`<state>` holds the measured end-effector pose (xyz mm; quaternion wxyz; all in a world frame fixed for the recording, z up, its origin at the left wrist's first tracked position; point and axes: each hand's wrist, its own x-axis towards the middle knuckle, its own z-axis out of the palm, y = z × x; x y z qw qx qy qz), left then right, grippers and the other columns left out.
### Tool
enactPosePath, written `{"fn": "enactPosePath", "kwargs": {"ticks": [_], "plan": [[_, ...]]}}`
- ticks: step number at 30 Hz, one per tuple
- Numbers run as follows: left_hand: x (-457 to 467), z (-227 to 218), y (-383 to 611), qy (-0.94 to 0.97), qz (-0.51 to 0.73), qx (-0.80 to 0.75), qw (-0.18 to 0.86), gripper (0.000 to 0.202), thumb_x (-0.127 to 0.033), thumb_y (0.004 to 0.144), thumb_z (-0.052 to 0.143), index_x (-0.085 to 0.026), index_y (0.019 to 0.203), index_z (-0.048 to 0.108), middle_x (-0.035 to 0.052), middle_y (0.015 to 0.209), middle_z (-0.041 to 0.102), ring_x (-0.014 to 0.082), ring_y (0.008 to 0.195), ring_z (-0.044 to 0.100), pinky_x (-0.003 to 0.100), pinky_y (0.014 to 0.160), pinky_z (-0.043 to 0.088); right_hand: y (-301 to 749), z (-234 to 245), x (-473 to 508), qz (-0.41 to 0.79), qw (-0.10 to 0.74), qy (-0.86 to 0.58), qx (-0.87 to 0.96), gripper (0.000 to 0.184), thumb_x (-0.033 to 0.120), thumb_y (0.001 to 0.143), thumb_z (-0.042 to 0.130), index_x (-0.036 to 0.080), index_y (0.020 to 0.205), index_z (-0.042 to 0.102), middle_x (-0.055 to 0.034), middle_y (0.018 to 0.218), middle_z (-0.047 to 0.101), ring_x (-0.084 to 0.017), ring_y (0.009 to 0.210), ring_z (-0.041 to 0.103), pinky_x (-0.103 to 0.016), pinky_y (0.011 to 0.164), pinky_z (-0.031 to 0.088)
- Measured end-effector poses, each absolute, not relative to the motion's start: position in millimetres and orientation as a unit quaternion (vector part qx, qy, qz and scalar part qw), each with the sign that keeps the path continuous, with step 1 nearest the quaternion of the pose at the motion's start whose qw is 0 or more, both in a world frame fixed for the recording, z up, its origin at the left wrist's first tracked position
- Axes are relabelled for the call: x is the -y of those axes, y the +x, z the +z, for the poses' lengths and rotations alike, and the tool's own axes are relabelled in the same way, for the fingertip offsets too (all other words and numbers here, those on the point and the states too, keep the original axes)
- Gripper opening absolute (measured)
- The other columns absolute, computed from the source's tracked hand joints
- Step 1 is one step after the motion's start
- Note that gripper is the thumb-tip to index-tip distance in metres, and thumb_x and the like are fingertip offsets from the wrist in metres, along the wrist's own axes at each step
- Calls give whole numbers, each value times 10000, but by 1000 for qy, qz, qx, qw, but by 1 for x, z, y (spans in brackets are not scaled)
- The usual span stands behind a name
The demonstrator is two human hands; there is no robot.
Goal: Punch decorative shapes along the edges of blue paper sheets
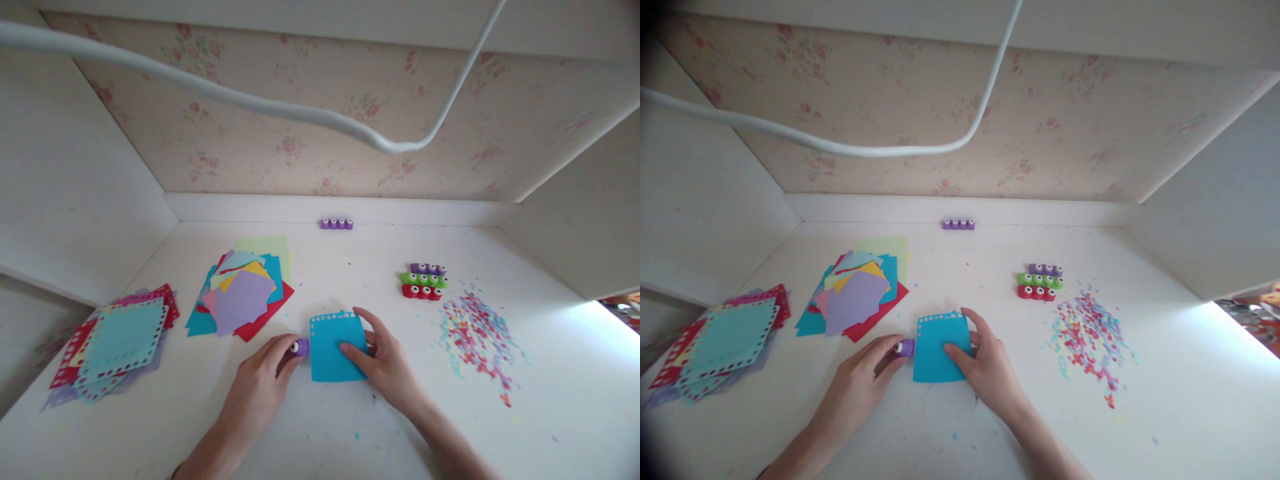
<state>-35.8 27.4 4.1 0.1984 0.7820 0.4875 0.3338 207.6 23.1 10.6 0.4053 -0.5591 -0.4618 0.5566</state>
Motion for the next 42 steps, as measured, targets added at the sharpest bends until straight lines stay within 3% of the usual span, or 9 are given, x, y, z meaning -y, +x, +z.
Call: {"fn": "enactPosePath", "kwargs": {"ticks": [12, 18, 21, 23, 26, 28, 31, 36, 42], "plan": [[-28, 9, -34, 786, 338, -482, 191, 172, -238, 975, 548, -230, 1136, 607, 39, 1038, 737, 190, 905, 733, 306, 789, 621, 206, 9, -22, 545, 387, -565, 484, 684, 453, 843, 711, 284, 1415, 377, -44, 970, 744, -206, 717, 689, -341, 603, 590], [-27, 6, -33, 804, 338, -461, 163, 229, -243, 980, 552, -223, 1192, 637, 64, 1104, 732, 205, 982, 720, 331, 863, 618, 205, 10, -18, 422, 328, -614, 581, 609, 431, 872, 663, 293, 1413, 418, -9, 808, 707, -158, 552, 583, -271, 479, 482], [-26, 4, -33, 809, 339, -456, 150, 246, -276, 990, 553, -222, 1216, 635, 64, 1117, 732, 206, 994, 719, 337, 883, 615, 205, 8, -15, 378, 293, -622, 620, 609, 437, 894, 629, 296, 1441, 403, 1, 739, 672, -177, 544, 597, -292, 487, 495], [-26, 4, -32, 808, 335, -458, 159, 241, -296, 997, 546, -225, 1210, 631, 58, 1114, 731, 202, 996, 717, 332, 883, 614, 204, 8, -13, 350, 271, -622, 646, 622, 444, 894, 628, 318, 1457, 395, -12, 775, 679, -212, 614, 650, -339, 554, 552], [-25, 7, -33, 806, 323, -464, 174, 228, -316, 1001, 540, -223, 1190, 627, 53, 1107, 728, 199, 993, 715, 324, 873, 613, 205, 10, -12, 271, 271, -610, 694, 646, 442, 856, 679, 363, 1449, 434, -93, 1086, 677, -295, 912, 690, -452, 767, 601], [-26, 8, -34, 805, 319, -467, 178, 230, -318, 998, 545, -218, 1191, 620, 54, 1110, 725, 198, 996, 712, 317, 874, 610, 207, 12, -13, 204, 283, -600, 720, 628, 445, 839, 701, 376, 1424, 486, -129, 1306, 576, -341, 1096, 630, -510, 873, 578], [-25, 8, -35, 806, 316, -469, 176, 237, -304, 998, 548, -216, 1208, 612, 55, 1119, 724, 195, 996, 712, 309, 880, 607, 211, 14, -14, 138, 264, -573, 763, 566, 457, 854, 690, 377, 1393, 540, -112, 1471, 464, -380, 1271, 513, -588, 993, 502], [-24, 8, -35, 810, 313, -468, 165, 219, -283, 1003, 538, -210, 1191, 625, 57, 1101, 732, 192, 978, 717, 311, 878, 610, 211, 13, -15, 148, 185, -513, 825, 478, 437, 925, 611, 369, 1394, 548, -40, 1472, 516, -340, 1372, 445, -641, 1165, 289], [-26, 10, -32, 808, 313, -470, 168, 208, -300, 1016, 514, -213, 1166, 628, 55, 1056, 739, 185, 932, 726, 299, 835, 624, 210, 12, -16, 123, 155, -493, 847, 415, 404, 944, 598, 302, 1346, 588, -66, 1440, 553, -312, 1338, 500, -637, 1159, 313]]}}
